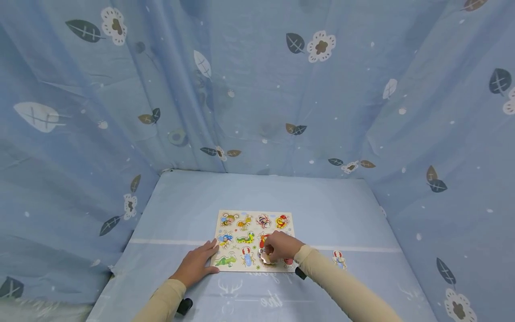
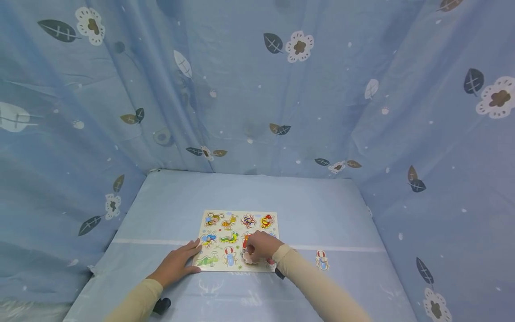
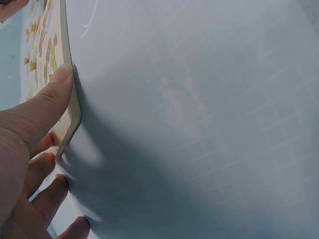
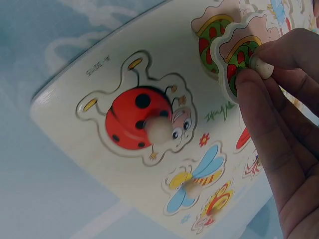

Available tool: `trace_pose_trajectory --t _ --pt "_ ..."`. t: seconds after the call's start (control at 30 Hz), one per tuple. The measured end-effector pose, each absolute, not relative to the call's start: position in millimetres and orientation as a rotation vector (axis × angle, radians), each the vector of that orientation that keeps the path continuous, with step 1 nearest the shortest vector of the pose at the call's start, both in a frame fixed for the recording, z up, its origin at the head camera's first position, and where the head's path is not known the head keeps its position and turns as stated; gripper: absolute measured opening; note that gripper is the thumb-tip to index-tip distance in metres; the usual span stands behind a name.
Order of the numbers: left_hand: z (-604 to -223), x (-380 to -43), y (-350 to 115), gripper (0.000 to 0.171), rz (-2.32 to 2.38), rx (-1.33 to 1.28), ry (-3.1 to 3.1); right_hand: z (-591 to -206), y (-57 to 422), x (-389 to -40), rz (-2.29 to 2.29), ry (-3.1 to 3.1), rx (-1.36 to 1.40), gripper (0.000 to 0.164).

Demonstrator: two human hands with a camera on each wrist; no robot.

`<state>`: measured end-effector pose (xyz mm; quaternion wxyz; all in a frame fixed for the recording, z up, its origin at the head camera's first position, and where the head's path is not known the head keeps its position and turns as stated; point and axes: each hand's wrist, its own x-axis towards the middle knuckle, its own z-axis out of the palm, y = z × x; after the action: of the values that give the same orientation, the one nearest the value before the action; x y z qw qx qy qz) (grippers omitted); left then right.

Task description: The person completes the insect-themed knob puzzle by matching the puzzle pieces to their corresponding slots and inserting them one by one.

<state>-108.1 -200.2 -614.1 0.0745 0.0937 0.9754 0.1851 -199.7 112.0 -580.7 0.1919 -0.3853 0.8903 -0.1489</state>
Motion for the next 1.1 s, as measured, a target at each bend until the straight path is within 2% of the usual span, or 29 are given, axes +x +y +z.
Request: trace_pose_trajectory --t 0.17,0.77,1.1 --pt "-613.6 -108.5 -199.5 0.082 0.566 0.289 2.941 -579.1 105.7 -197.6 -0.402 2.495 -1.080 0.025" --pt "-612.8 -107.0 -199.1 0.081 0.580 0.311 2.962 -573.0 96.5 -185.4 -0.293 2.508 -0.967 0.020" --pt "-614.9 -105.5 -200.5 0.081 0.571 0.278 2.941 -576.2 99.2 -183.6 -0.430 2.502 -0.986 0.014"
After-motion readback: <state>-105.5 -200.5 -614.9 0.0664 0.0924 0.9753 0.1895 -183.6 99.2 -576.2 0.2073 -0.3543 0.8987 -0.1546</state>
